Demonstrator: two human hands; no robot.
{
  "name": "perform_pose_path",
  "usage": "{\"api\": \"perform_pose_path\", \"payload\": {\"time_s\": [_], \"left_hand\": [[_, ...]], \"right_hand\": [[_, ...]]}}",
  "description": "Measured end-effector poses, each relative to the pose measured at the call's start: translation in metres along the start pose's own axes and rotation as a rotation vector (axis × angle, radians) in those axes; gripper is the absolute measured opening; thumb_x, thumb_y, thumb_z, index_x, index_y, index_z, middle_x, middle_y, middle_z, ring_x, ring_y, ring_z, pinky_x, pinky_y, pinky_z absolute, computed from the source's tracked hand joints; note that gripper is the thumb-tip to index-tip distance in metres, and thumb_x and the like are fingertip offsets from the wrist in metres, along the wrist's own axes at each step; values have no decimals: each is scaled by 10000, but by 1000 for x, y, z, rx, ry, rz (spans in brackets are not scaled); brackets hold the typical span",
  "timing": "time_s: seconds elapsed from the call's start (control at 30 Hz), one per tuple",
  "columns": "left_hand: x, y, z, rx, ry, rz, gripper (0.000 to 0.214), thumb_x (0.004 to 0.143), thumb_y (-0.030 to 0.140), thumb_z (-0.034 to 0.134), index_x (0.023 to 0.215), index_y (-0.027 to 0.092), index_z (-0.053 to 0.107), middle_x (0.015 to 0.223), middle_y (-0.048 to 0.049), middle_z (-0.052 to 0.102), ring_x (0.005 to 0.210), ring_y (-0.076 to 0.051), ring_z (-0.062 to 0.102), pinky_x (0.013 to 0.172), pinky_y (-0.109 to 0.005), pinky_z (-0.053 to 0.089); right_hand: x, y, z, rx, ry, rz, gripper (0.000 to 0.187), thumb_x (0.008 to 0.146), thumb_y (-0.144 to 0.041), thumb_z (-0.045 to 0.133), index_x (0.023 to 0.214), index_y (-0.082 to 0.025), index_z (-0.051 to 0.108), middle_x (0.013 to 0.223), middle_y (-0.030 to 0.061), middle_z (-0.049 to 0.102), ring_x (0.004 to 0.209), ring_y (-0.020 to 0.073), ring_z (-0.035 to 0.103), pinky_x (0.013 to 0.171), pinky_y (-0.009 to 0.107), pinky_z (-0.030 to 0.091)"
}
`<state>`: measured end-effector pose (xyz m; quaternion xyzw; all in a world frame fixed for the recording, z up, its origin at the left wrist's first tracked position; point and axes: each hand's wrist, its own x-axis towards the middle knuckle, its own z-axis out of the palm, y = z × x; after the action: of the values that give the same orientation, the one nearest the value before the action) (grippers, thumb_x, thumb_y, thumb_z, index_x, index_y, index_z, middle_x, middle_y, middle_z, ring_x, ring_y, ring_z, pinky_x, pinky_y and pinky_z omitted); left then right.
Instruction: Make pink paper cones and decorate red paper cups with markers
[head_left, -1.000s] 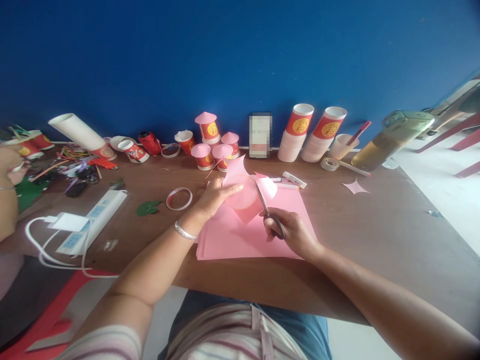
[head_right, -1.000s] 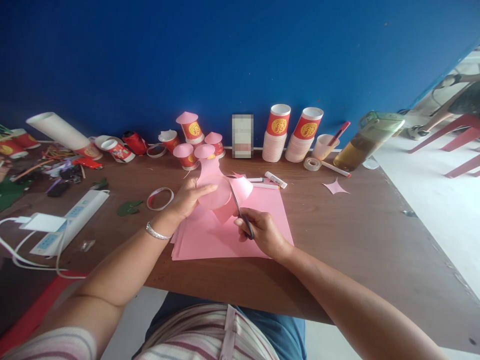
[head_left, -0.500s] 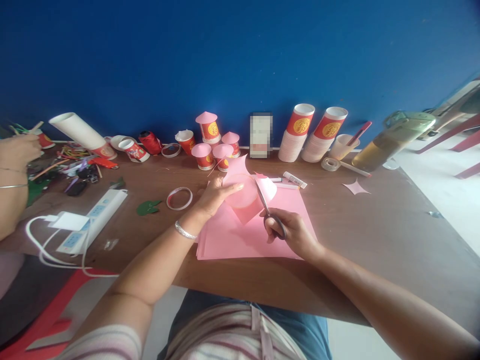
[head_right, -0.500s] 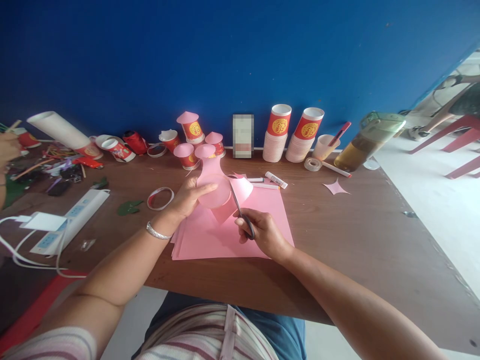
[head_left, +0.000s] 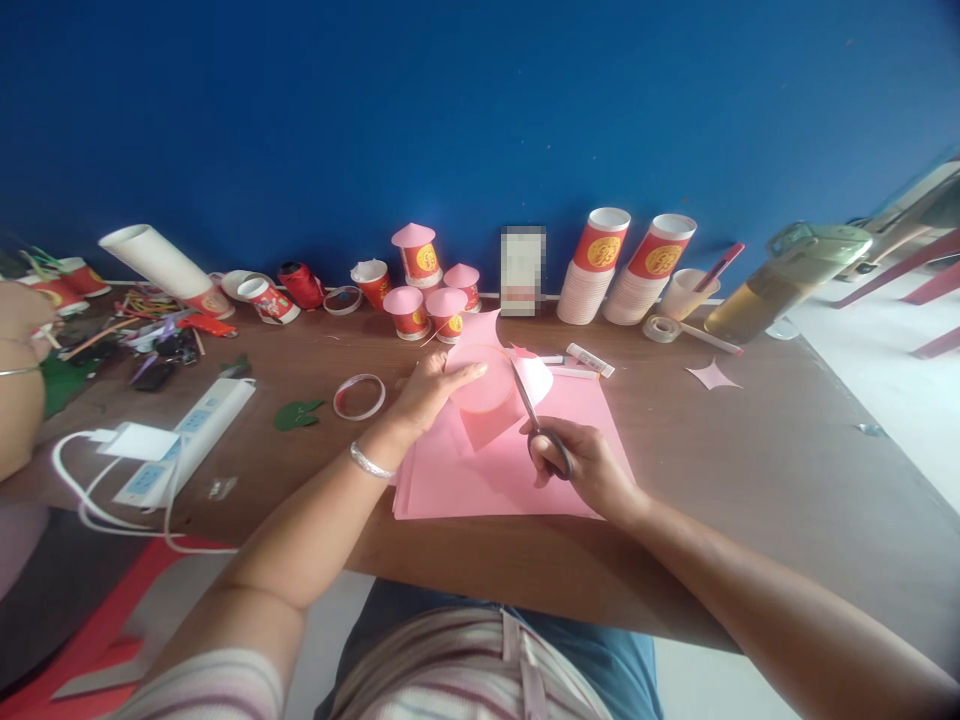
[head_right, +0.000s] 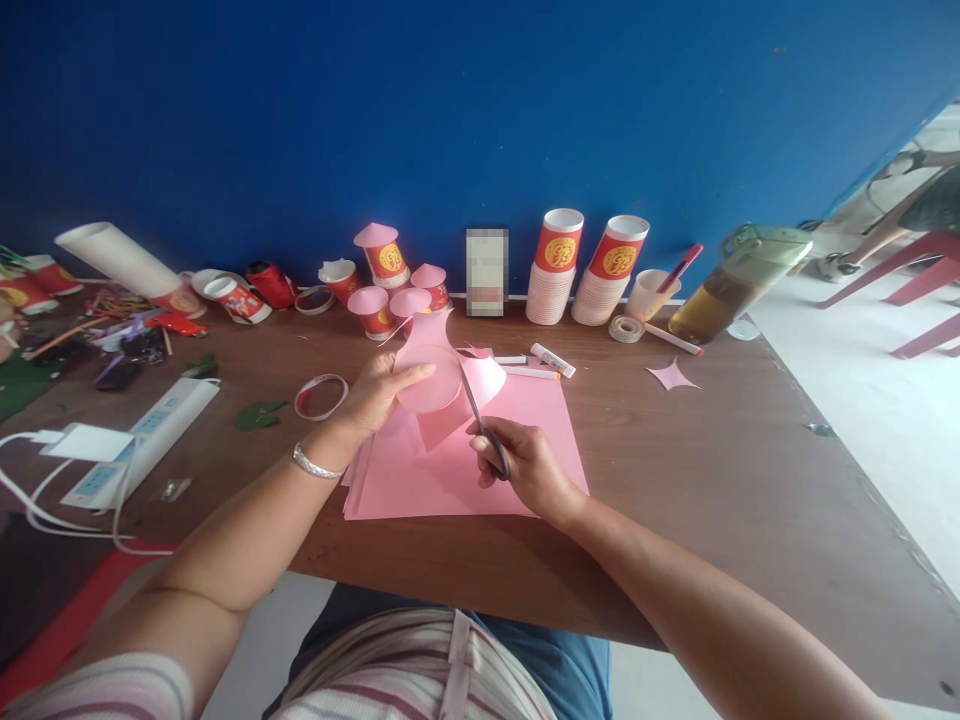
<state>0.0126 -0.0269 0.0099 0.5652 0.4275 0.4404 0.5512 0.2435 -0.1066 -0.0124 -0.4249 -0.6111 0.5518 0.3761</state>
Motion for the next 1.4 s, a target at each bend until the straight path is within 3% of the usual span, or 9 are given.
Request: {"api": "perform_pose_path", "payload": {"time_s": [0.43, 0.77, 1.4], "left_hand": [[1, -2, -1, -16, -23, 14, 376, 813, 435, 811, 1086, 180, 767, 1100, -82, 786, 1120, -342, 698, 1051, -476, 521], [3, -5, -5, 55, -91, 47, 434, 794, 461, 813, 1122, 181, 768, 1090, -88, 782, 1162, -371, 684, 1062, -528, 525], [3, 0, -5, 49, -64, 34, 383, 805, 420, 813, 1098, 176, 772, 1094, -86, 786, 1085, -340, 707, 1018, -493, 536]], "right_hand": [[0, -2, -1, 1, -6, 51, 471, 915, -657, 622, 915, -186, 647, 575, -10, 637, 569, 147, 578, 605, 306, 527], [3, 3, -2, 9, 7, 56, 430, 906, -607, 635, 926, -178, 654, 589, -9, 646, 582, 141, 588, 609, 291, 529], [2, -2, -2, -26, -6, 43, 459, 914, -650, 615, 850, -195, 627, 559, -11, 632, 552, 141, 562, 610, 299, 485]]}}
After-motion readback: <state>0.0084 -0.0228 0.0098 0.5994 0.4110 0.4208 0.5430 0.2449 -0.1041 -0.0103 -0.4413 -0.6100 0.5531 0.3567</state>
